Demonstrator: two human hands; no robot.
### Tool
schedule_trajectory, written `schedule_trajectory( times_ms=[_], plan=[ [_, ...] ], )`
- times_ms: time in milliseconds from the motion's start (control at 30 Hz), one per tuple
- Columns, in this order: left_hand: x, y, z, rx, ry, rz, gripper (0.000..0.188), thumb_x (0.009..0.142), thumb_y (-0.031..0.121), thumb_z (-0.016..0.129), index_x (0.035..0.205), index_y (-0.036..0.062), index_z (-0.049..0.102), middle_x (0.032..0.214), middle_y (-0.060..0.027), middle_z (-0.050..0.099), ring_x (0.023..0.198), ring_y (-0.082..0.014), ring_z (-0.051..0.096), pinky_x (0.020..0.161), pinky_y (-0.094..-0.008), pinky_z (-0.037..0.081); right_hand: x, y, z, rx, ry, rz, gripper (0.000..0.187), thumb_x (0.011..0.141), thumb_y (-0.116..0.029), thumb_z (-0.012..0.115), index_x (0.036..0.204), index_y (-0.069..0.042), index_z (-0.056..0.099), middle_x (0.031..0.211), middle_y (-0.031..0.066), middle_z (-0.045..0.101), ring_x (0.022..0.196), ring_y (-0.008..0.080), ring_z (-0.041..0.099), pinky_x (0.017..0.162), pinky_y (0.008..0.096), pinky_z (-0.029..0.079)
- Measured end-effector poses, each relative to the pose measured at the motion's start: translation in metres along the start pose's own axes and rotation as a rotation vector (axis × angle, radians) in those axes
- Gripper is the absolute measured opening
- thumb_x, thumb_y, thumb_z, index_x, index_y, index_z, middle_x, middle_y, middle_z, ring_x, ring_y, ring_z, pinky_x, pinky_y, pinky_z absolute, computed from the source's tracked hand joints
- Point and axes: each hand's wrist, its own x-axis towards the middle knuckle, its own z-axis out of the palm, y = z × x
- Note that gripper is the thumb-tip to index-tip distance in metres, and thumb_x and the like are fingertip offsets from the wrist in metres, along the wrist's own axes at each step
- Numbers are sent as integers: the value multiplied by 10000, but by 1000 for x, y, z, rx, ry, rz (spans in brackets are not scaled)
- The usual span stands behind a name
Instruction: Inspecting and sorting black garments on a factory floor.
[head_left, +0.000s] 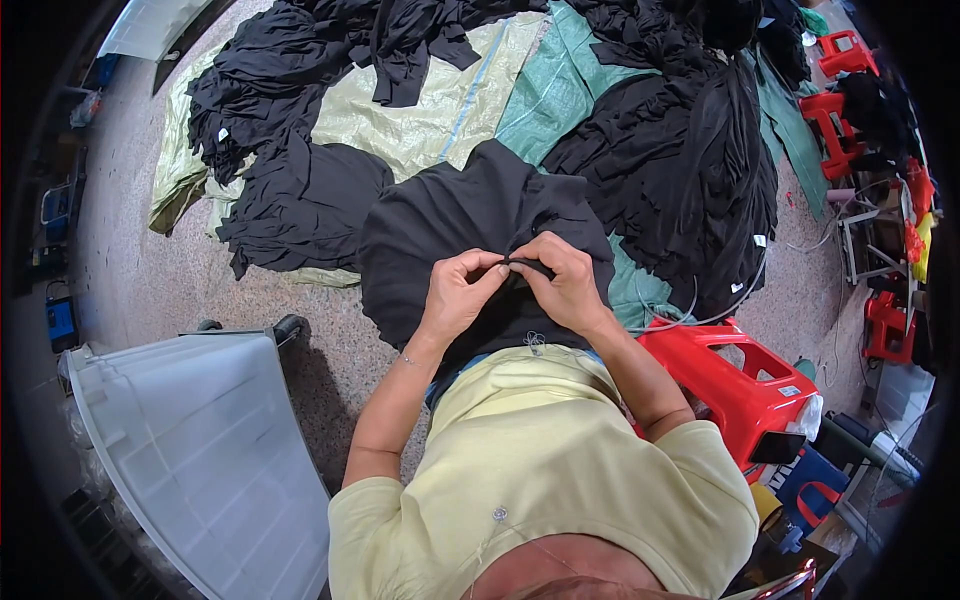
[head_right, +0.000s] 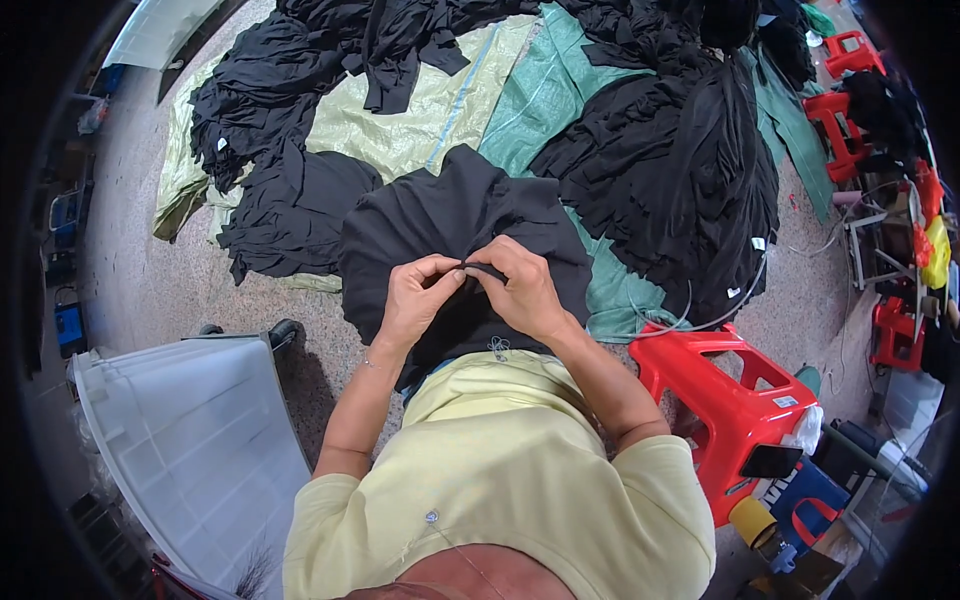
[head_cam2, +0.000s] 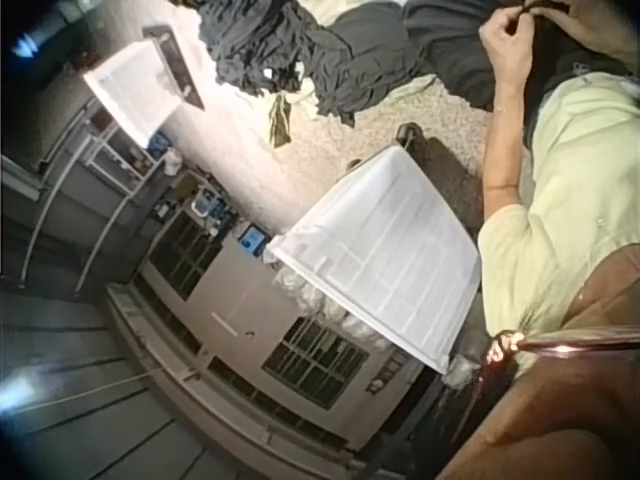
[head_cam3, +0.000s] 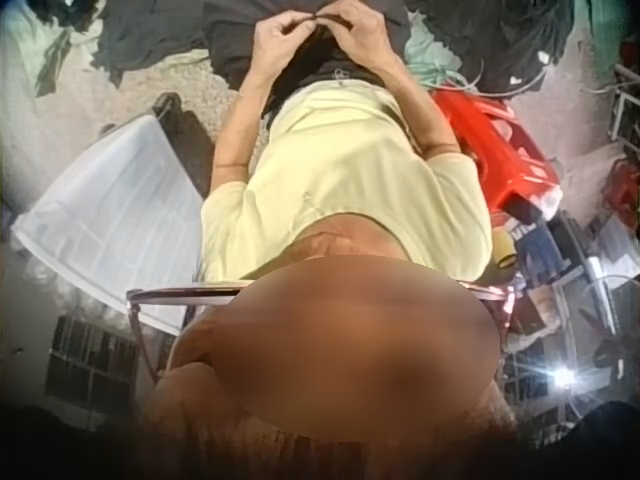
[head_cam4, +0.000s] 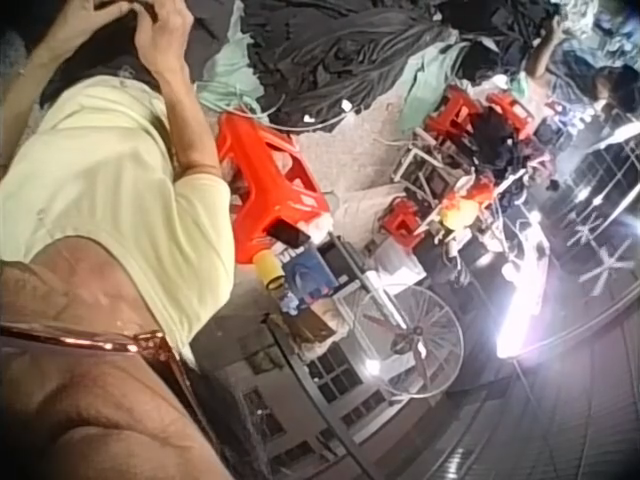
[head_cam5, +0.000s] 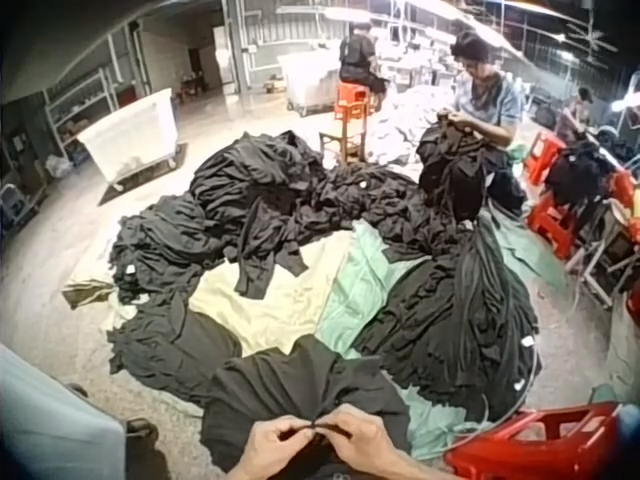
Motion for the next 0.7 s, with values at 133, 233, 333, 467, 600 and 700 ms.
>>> schedule_trajectory(
  times_ms=[133,233,333,467,600,700],
  plan=[
    [-2,-1,8,154,95,114,98,885,45,685,924,-44,699,755,-10,630,686,-53,539,623,-229,436,-3,-4,0,6,25,75,132,770,56,724,887,22,672,815,124,656,737,258,657,659,320,502],
    [-4,-2,14,195,156,221,83,874,28,666,894,-52,663,723,-55,584,656,-102,530,623,-252,432,-6,-4,4,67,33,210,82,814,0,717,883,23,680,791,92,653,705,202,633,633,299,478],
    [-5,-4,18,132,187,213,75,878,23,654,878,-51,642,728,-46,573,651,-105,515,628,-252,426,-6,4,10,304,50,452,99,869,-71,709,876,27,692,758,23,647,688,100,575,613,253,439],
    [-6,-9,20,92,217,185,77,881,20,655,843,-41,629,728,-7,563,654,-71,483,614,-235,407,-7,16,15,514,11,606,177,918,-149,697,864,20,703,725,-46,609,668,24,484,579,221,392],
    [-5,-15,14,-93,241,-28,142,891,60,715,784,-11,654,680,76,545,616,-6,428,550,-198,358,-9,13,15,430,-109,643,196,916,-168,701,856,19,700,705,-60,583,648,12,459,551,212,365],
    [-4,-15,6,-142,226,-42,136,897,81,738,791,14,685,699,101,558,621,19,429,546,-175,340,-7,3,8,303,-142,582,149,884,-138,704,904,10,695,734,20,650,660,97,553,609,266,432]
  ],
)
